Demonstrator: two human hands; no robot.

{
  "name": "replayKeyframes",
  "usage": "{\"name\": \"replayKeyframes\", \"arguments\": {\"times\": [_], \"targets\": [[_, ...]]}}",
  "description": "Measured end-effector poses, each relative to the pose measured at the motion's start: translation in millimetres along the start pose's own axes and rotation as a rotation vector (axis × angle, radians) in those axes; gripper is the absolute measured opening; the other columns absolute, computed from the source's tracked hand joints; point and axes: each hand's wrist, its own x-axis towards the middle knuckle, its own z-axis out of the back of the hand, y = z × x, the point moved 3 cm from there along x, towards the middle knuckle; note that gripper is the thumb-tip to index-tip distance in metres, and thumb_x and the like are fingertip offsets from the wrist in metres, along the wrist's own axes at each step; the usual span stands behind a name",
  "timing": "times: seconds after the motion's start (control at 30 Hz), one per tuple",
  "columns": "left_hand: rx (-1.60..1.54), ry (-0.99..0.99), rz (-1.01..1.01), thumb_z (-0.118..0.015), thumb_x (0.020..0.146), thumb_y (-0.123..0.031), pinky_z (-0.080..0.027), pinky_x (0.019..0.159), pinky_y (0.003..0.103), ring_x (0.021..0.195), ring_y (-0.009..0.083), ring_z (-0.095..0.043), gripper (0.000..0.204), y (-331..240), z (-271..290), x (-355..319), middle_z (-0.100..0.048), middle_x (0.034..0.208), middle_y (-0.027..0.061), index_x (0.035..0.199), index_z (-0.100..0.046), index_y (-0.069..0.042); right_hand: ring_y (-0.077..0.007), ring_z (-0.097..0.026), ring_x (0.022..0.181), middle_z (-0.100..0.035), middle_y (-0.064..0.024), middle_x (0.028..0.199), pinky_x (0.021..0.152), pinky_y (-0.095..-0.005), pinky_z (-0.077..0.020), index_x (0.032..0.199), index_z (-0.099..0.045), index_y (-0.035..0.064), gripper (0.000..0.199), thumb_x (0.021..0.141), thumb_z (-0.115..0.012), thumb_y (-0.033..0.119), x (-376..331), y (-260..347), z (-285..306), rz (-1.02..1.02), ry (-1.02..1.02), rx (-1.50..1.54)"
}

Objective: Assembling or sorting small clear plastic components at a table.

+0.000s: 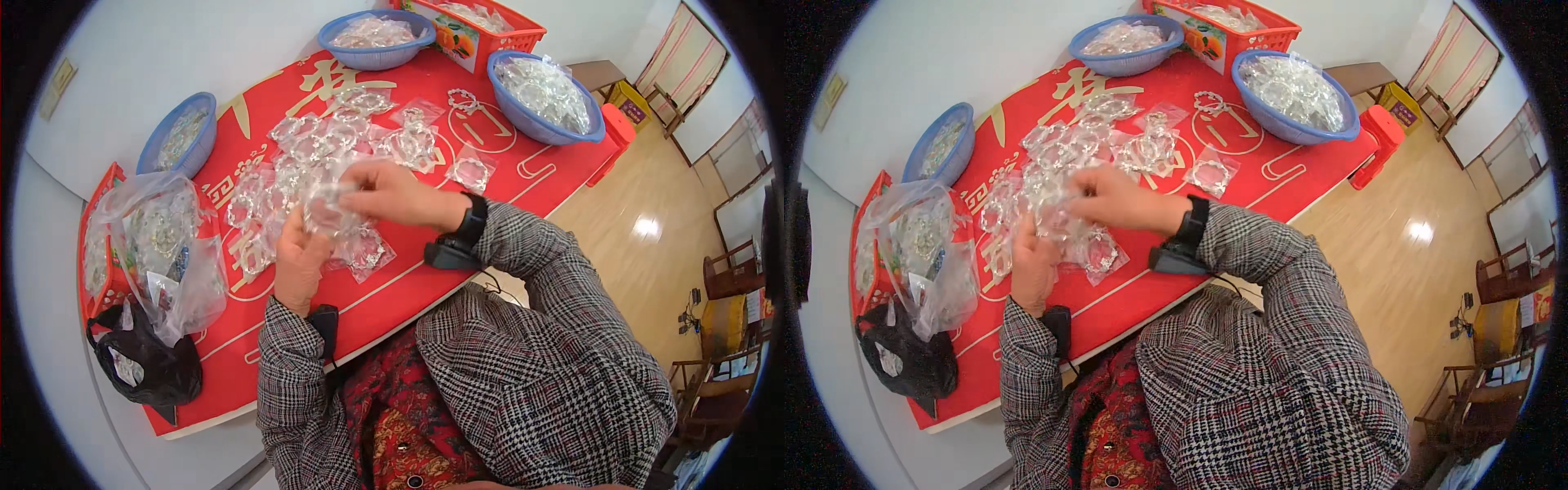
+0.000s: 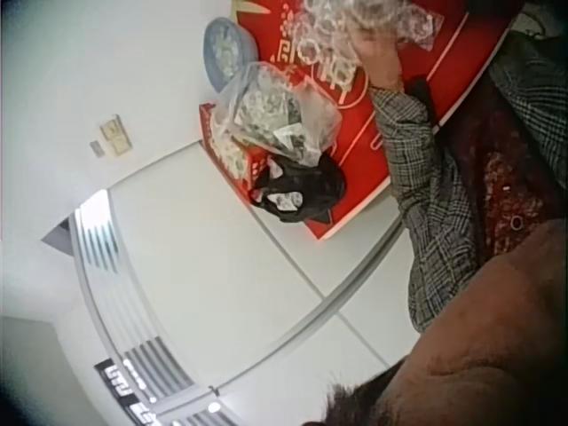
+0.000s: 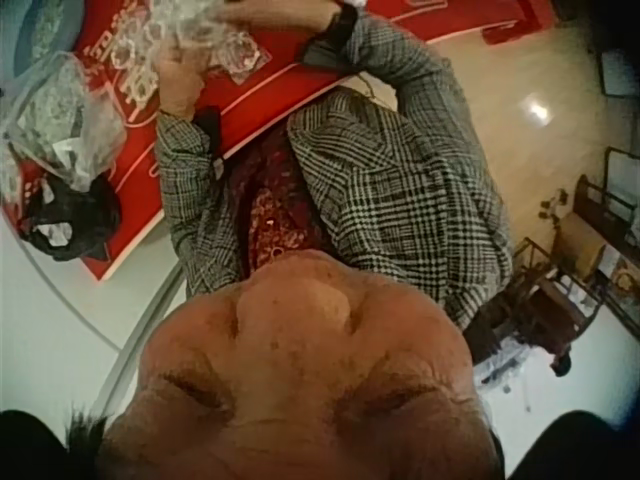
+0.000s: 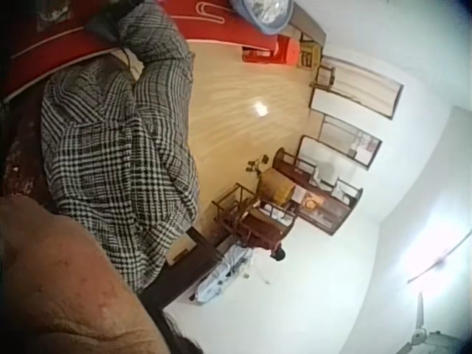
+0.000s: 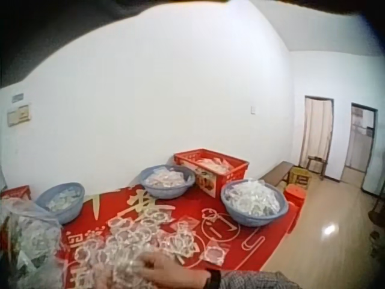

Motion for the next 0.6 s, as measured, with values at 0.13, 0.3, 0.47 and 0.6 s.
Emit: {"name": "replayKeyframes", "arguments": {"times": [0.13, 0.3, 0.47, 0.6], "targets": [[0.037, 0.074, 0.096, -0.056, 0.086, -0.018, -0.043, 0.053, 0.018, 0.061, 0.0061, -0.051, 0.012, 11.4, 15.6, 3.0, -0.056, 0.076, -0.0010, 0.092, -0.054, -0.007, -0.0070, -0.053, 0.060, -0.055, -0.0009, 0.065, 0.053, -0.0214, -0.0427, 0.094, -0.058, 0.0017, 0.021, 0.082, -0.061, 0.019, 21.9, 4.0, 25.5, 0.098, -0.112, -0.201], [0.000, -0.006, 0.115, -0.056, 0.085, -0.015, -0.044, 0.066, 0.022, 0.072, 0.0097, -0.053, 0.019, 10.3, 21.8, 7.5, -0.058, 0.086, 0.0027, 0.100, -0.052, -0.003, -0.0236, -0.059, 0.080, -0.060, -0.0145, 0.088, 0.070, -0.0327, -0.0472, 0.105, -0.053, 0.0001, 0.039, 0.077, -0.064, 0.025, 29.1, -11.7, 105.0, 0.145, -0.346, -1.011], [0.357, -0.097, -0.139, -0.058, 0.082, -0.013, -0.043, 0.080, 0.028, 0.087, 0.0163, -0.053, 0.035, 14.9, 25.6, 11.9, -0.055, 0.102, 0.0093, 0.112, -0.047, 0.001, -0.0353, -0.055, 0.094, -0.057, -0.0215, 0.099, 0.079, -0.0390, -0.0446, 0.102, -0.055, 0.0019, 0.047, 0.067, -0.067, 0.032, 24.6, -42.1, 115.0, 0.445, -0.375, -1.384], [0.730, -0.176, -0.389, -0.060, 0.080, -0.013, -0.041, 0.084, 0.030, 0.093, 0.0198, -0.051, 0.045, 10.6, 31.1, 13.7, -0.050, 0.110, 0.0115, 0.118, -0.042, 0.003, -0.0331, -0.058, 0.087, -0.059, -0.0200, 0.094, 0.078, -0.0353, -0.0457, 0.102, -0.056, 0.0032, 0.049, 0.064, -0.070, 0.031, 35.8, -42.2, 124.5, 0.126, -0.365, -1.164]]}}
